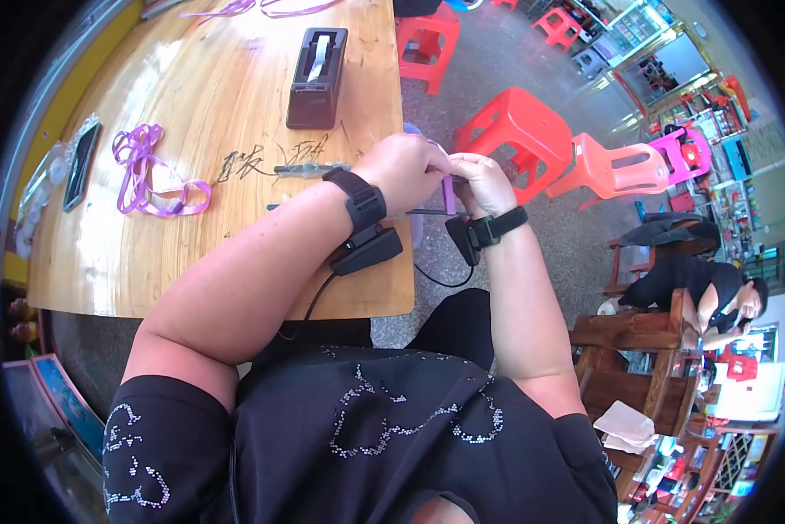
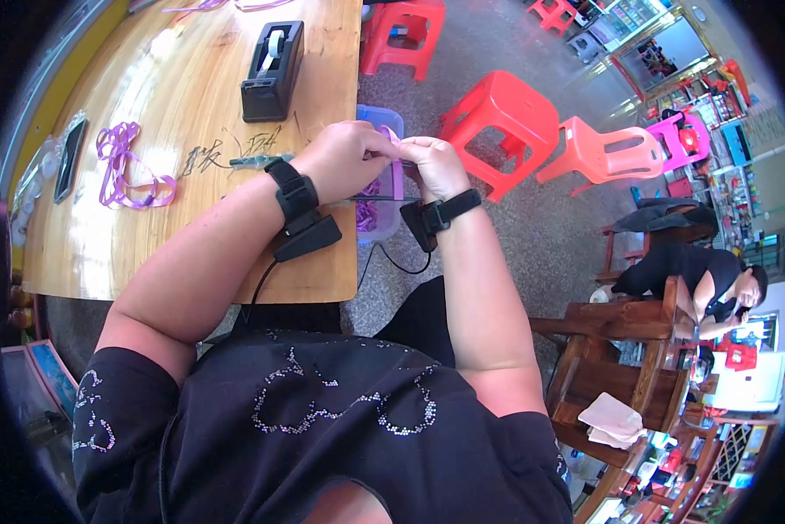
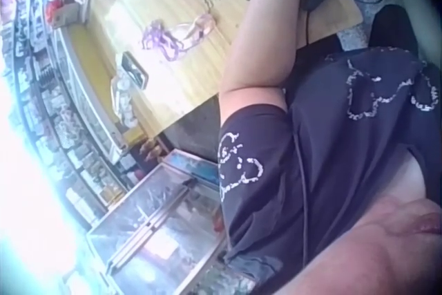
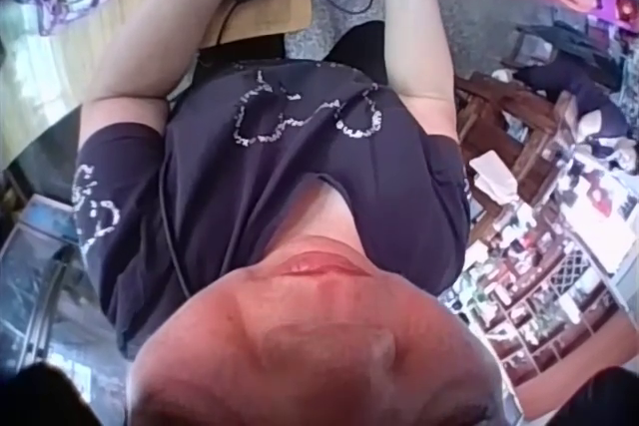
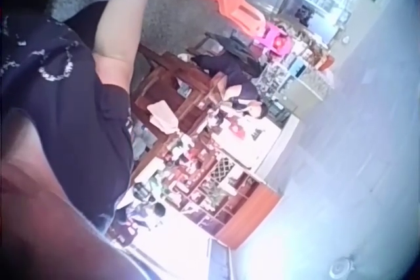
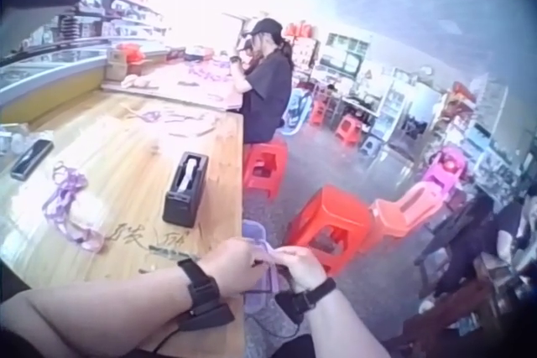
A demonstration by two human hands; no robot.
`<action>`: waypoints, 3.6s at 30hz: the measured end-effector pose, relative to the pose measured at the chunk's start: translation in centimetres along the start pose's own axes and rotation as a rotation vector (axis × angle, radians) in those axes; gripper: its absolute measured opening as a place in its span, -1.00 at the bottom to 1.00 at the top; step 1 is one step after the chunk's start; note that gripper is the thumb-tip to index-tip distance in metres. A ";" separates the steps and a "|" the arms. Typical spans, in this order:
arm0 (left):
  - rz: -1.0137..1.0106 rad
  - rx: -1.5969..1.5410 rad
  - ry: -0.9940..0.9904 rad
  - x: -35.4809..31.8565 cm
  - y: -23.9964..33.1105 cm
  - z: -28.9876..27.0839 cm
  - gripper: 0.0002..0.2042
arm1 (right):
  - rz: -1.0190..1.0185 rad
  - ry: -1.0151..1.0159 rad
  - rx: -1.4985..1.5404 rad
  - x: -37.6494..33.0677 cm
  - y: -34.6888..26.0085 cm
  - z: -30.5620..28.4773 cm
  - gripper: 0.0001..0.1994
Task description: The person picks up a purple ribbon, wraps it around a pair of sticks, and secures it with tape from a dispenser before placing it in a bin. They repeat this process several times and then tie a knot in a long purple ribbon by hand.
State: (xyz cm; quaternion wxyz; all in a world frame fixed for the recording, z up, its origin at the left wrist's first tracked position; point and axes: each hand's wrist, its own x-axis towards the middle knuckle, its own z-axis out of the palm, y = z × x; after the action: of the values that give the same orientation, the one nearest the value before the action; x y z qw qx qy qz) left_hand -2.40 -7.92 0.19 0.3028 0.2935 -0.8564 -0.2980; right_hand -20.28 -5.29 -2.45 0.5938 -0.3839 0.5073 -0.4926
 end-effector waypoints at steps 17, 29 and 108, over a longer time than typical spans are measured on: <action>-0.031 0.117 -0.123 0.5 -0.1 0.1 -0.75 | -0.169 -0.101 0.456 -2.4 5.4 0.5 -0.75; -0.081 0.126 -0.150 0.6 0.2 -0.1 -0.75 | -0.269 -0.021 0.358 -2.7 7.4 1.4 -0.78; -0.776 -1.746 -0.342 -5.9 4.6 1.9 -0.71 | -0.107 0.304 -0.170 -11.3 1.7 3.8 -0.81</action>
State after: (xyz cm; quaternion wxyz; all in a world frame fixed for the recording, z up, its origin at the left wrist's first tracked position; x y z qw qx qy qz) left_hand -1.44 -0.24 0.10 0.1661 0.1804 -0.2099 -0.9465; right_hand -16.19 5.95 -0.84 0.4485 -0.3804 0.6100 -0.5311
